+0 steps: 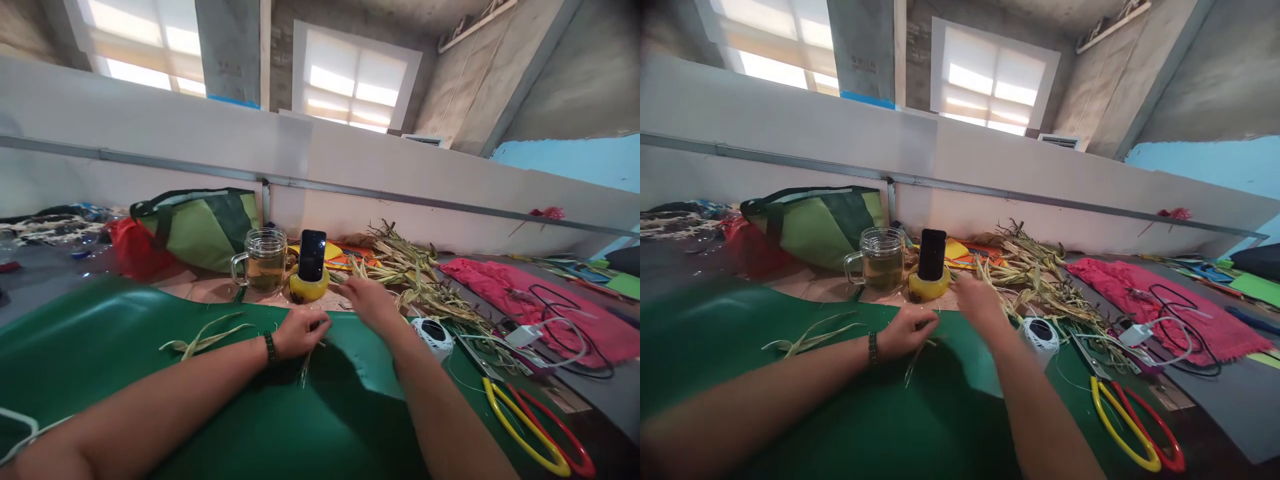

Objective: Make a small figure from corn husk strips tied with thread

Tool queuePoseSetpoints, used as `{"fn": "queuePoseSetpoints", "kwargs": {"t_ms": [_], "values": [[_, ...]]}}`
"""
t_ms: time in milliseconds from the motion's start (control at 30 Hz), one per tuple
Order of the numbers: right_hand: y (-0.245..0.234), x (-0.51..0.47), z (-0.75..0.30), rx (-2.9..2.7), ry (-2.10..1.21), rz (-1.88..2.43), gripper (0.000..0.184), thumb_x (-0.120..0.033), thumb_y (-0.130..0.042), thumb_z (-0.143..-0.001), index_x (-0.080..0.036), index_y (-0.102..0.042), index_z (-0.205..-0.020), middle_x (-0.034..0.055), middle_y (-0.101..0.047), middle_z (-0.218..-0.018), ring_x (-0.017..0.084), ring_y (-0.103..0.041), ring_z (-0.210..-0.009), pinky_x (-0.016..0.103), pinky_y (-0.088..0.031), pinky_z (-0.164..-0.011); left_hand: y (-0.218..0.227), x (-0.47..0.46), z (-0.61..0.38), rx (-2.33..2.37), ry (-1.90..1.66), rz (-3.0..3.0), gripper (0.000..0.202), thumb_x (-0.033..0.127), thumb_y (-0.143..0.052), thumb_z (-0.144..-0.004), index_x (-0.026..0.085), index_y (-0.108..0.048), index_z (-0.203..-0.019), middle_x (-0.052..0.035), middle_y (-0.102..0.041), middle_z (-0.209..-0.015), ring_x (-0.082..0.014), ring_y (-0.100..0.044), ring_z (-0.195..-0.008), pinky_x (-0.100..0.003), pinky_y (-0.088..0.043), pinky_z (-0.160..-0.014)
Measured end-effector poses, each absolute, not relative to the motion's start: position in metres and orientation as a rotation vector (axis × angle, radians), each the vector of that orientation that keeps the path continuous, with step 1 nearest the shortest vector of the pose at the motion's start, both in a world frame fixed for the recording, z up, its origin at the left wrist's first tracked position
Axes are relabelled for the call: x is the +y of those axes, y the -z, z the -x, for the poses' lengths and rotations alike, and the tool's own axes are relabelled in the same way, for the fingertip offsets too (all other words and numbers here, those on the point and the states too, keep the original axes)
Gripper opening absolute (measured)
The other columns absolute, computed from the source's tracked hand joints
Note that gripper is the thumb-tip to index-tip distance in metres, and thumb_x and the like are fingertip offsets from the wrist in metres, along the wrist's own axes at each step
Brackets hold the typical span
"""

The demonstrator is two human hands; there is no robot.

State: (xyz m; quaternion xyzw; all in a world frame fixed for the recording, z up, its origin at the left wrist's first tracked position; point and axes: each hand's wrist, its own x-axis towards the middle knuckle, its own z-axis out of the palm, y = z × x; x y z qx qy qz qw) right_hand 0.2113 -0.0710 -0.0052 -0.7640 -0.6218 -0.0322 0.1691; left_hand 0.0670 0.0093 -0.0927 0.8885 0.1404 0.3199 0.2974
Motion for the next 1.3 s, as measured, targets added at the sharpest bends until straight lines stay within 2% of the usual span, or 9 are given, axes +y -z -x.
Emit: {"fn": "queuePoseSetpoints", "kwargs": {"t_ms": [133, 333, 467, 567, 633, 833, 1000, 1133, 1300], "values": [[0.002, -0.065, -0.245, -1.515, 0.126, 2.752, 0.029, -0.009, -0.045, -0.086, -0.009, -0.065, -0.108, 0.0216, -0.064, -0.109, 0.031, -0.064, -0.101, 0.037, -0.048, -0.079, 0.079, 0.013, -0.062, 0.473, -0.886, -2.212, 0.035, 0.036, -0.045, -0.084, 0.012, -0.058, -0.063, 0.0016, -0.048, -0.056, -0.0088, -0.039, -0.055, -0.021, -0.029, -0.053], [0.020, -0.051, -0.252, -1.465, 0.079, 2.818, 0.030, -0.004, -0.045, -0.083, -0.011, -0.067, -0.102, 0.0207, -0.067, -0.105, 0.029, -0.064, -0.101, 0.036, -0.047, -0.079, 0.083, 0.008, -0.072, 0.499, -0.853, -2.124, 0.033, 0.036, -0.049, -0.081, 0.012, -0.060, -0.061, 0.0016, -0.048, -0.055, -0.0091, -0.039, -0.055, -0.022, -0.030, -0.054], [0.022, -0.047, -0.253, -1.407, 0.210, 2.171, 0.029, -0.016, -0.044, -0.086, -0.015, -0.061, -0.109, 0.0140, -0.067, -0.097, 0.023, -0.065, -0.088, 0.034, -0.048, -0.075, 0.083, 0.009, -0.074, 0.519, -0.911, -1.913, 0.033, 0.042, -0.054, -0.079, 0.012, -0.066, -0.075, -0.0006, -0.055, -0.061, -0.0113, -0.046, -0.060, -0.023, -0.035, -0.058], [0.028, -0.045, -0.243, -1.338, -0.052, 1.450, 0.032, -0.036, -0.054, -0.082, -0.016, -0.058, -0.106, 0.0057, -0.064, -0.080, 0.018, -0.061, -0.068, 0.031, -0.051, -0.064, 0.077, 0.014, -0.076, 0.569, -0.909, -1.635, 0.052, 0.057, -0.055, -0.074, 0.011, -0.067, -0.093, -0.0024, -0.059, -0.069, -0.0105, -0.047, -0.058, -0.022, -0.035, -0.054], [0.032, -0.044, -0.231, -1.326, -0.266, 1.234, 0.036, -0.043, -0.060, -0.077, -0.017, -0.059, -0.102, 0.0019, -0.061, -0.073, 0.015, -0.057, -0.059, 0.029, -0.051, -0.059, 0.072, 0.017, -0.075, 0.565, -0.821, -1.495, 0.065, 0.068, -0.053, -0.070, 0.010, -0.068, -0.095, -0.0040, -0.061, -0.074, -0.0083, -0.044, -0.054, -0.021, -0.032, -0.050], [0.036, -0.045, -0.211, -1.285, -0.443, 1.116, 0.037, -0.047, -0.067, -0.072, -0.018, -0.059, -0.095, -0.0014, -0.058, -0.069, 0.011, -0.054, -0.056, 0.027, -0.049, -0.057, 0.062, 0.014, -0.071, 0.466, -0.630, -1.513, 0.066, 0.070, -0.068, -0.052, 0.009, -0.070, -0.077, -0.0039, -0.062, -0.064, -0.0057, -0.042, -0.048, -0.020, -0.032, -0.048], [0.042, -0.043, -0.210, -1.276, -0.419, 1.296, 0.045, -0.053, -0.073, -0.061, -0.018, -0.059, -0.086, -0.0009, -0.059, -0.064, 0.014, -0.054, -0.054, 0.027, -0.046, -0.051, 0.065, 0.011, -0.072, 0.508, -0.752, -1.530, 0.057, 0.065, -0.069, -0.057, 0.010, -0.067, -0.068, -0.0036, -0.062, -0.061, -0.0061, -0.045, -0.044, -0.020, -0.037, -0.045], [0.048, -0.041, -0.208, -1.412, -0.356, 1.402, 0.035, -0.052, -0.067, -0.069, -0.018, -0.061, -0.065, 0.0033, -0.063, -0.059, 0.017, -0.057, -0.056, 0.030, -0.047, -0.055, 0.066, 0.011, -0.072, 0.492, -0.843, -1.545, 0.052, 0.061, -0.069, -0.059, 0.010, -0.065, -0.065, -0.0026, -0.061, -0.060, -0.0073, -0.048, -0.046, -0.021, -0.042, -0.047], [0.044, -0.041, -0.212, -1.251, -0.670, 1.191, 0.039, -0.044, -0.074, -0.062, -0.016, -0.064, -0.086, 0.0012, -0.067, -0.062, 0.018, -0.063, -0.058, 0.033, -0.052, -0.062, 0.065, 0.012, -0.072, 0.474, -0.870, -1.514, 0.052, 0.061, -0.066, -0.065, 0.009, -0.066, -0.070, -0.0042, -0.062, -0.069, -0.0094, -0.053, -0.053, -0.023, -0.044, -0.052]]}}
